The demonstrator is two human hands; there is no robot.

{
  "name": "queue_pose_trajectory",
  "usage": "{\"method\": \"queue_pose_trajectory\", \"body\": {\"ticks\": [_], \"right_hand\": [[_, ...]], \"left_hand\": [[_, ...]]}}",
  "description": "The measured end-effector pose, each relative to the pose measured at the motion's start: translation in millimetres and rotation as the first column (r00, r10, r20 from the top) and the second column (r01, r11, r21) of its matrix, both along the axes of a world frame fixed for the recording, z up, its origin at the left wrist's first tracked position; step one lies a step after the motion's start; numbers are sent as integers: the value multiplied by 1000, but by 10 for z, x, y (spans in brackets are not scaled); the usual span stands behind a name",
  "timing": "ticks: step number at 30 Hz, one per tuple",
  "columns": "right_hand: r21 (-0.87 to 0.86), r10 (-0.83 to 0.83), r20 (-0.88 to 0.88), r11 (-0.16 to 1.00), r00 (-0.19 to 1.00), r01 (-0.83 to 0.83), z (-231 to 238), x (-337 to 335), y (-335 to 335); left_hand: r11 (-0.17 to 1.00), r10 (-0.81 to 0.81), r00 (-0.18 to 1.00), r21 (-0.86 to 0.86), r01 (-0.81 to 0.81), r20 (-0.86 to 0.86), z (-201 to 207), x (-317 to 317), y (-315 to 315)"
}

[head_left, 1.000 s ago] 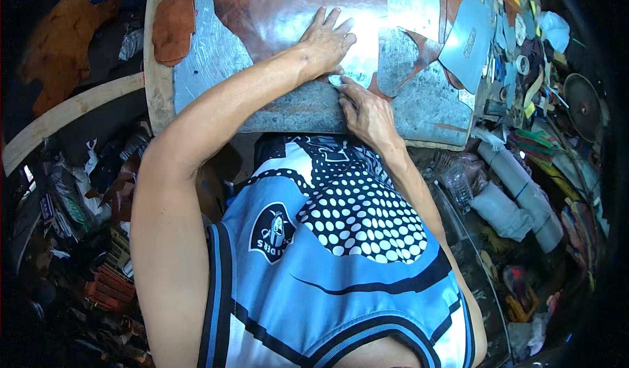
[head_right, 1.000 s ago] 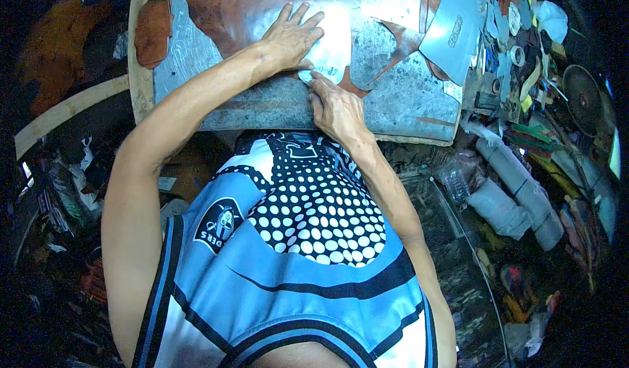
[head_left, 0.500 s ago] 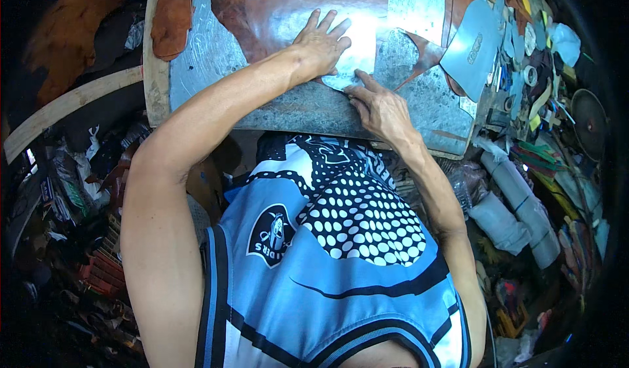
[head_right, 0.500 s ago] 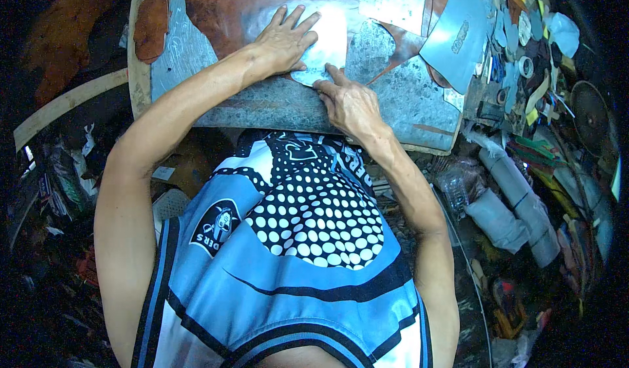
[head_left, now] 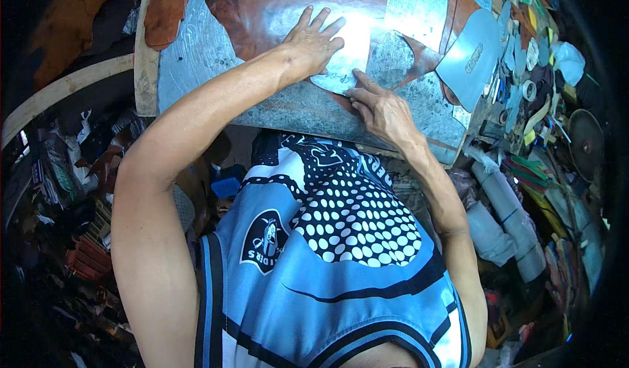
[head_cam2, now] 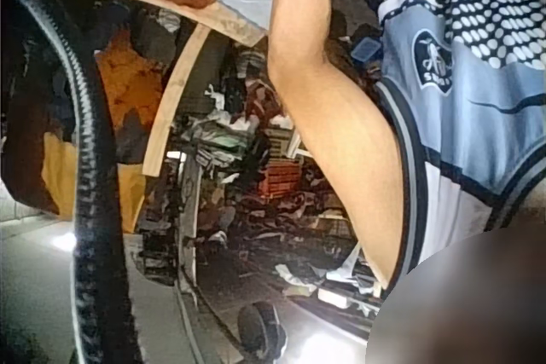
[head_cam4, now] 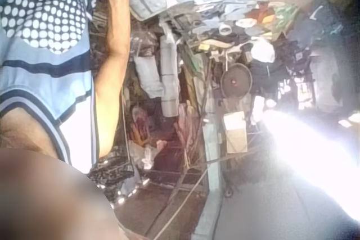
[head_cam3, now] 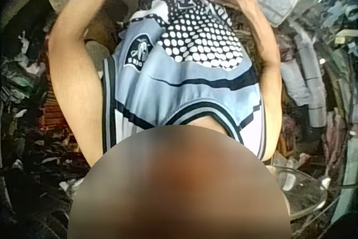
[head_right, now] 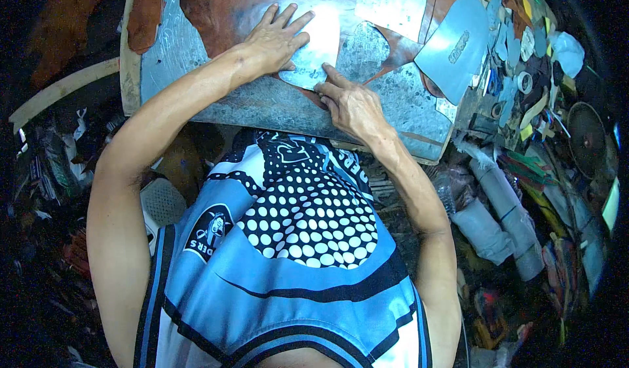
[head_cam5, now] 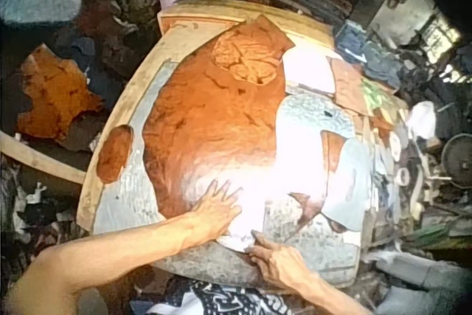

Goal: The recorder uses a metal template and a small knife to mark and cut pieces of leather on a workbench.

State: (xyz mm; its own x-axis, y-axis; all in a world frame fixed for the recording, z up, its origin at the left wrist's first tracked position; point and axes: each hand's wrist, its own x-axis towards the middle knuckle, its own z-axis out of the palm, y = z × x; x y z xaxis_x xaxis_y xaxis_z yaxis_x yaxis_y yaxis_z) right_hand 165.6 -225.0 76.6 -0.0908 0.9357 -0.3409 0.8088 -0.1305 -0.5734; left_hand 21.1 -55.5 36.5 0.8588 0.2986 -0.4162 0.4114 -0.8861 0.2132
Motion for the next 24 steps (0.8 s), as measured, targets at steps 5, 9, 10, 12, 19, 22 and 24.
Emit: {"method": "queue_pose_trajectory", "body": {"ticks": [5, 9, 10, 12, 19, 22, 24], "right_hand": [[-5, 76, -15, 997, 997, -76, -28, 144, 34], [-6, 172, -14, 985, 985, -172, -51, 252, 91], [1, 199, -15, 980, 980, -199, -62, 277, 103], [6, 233, -13, 972, 972, -233, -71, 323, 136], [-13, 415, 44, 910, 909, -415, -59, 447, 351], [-36, 494, 67, 869, 867, -493, -37, 500, 482], [-14, 533, 88, 846, 842, -534, -66, 543, 536]], "left_hand": [[1000, 21, 1000, 14, -21, 2, -41, 6, -15], [999, 33, 999, 31, -33, -6, -43, 4, -35], [998, 38, 999, 41, -38, -2, -54, 3, -45], [997, 50, 999, 50, -50, 3, -64, -3, -56], [995, 72, 997, 64, -72, 2, -46, -1, -83], [994, 87, 996, 67, -87, 5, -44, -3, -103], [993, 90, 996, 70, -91, 18, -26, 5, -118]]}}
